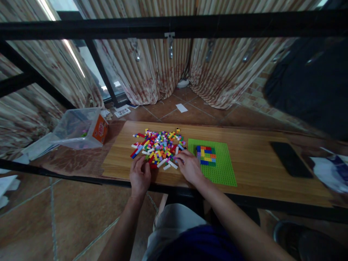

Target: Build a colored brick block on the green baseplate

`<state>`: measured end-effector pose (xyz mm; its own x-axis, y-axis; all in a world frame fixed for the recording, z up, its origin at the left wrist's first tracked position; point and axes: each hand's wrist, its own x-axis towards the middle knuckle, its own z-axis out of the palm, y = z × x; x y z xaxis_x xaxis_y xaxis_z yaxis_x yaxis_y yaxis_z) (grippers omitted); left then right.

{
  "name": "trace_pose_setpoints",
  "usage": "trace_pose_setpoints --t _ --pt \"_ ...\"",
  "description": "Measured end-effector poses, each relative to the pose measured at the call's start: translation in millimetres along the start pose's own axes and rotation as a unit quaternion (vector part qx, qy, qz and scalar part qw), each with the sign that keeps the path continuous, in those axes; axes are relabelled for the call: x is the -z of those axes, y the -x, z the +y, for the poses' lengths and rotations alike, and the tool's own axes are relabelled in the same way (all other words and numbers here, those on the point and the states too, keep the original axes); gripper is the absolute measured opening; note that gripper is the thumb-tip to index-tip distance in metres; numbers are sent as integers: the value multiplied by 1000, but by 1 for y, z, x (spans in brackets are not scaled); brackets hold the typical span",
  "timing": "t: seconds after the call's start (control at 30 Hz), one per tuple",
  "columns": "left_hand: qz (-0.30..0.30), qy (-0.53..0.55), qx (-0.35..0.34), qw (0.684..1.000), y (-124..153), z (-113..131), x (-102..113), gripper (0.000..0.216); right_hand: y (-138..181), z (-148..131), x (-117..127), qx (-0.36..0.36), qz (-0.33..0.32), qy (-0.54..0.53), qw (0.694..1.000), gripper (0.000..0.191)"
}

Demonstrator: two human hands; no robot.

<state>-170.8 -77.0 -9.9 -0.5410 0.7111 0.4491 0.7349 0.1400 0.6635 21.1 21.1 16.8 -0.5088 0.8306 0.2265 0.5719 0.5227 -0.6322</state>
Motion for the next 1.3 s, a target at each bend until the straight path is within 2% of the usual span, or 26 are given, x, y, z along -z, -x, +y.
trace_pose_setpoints --t 0.2,0.43,0.67,0.93,1.13,1.3 --pt "-21 17 -9 1000 5 -1 -3 30 -4 -4 -5 15 -42 70 997 20" --pt "-25 41 -21 999 8 -1 -2 29 2 -13 -7 57 -32 73 995 25" --pt "-26 39 -29 999 8 -6 -2 28 -4 -24 -14 109 -104 125 981 29" --pt "-23 20 -23 999 6 -10 -1 29 -25 -31 -4 132 -178 178 959 23" --pt "-19 30 -13 999 4 -11 2 31 -31 -30 -2 132 -179 187 957 23" --pt "-25 41 -31 998 5 -6 5 32 -30 -28 -6 129 -170 179 960 22"
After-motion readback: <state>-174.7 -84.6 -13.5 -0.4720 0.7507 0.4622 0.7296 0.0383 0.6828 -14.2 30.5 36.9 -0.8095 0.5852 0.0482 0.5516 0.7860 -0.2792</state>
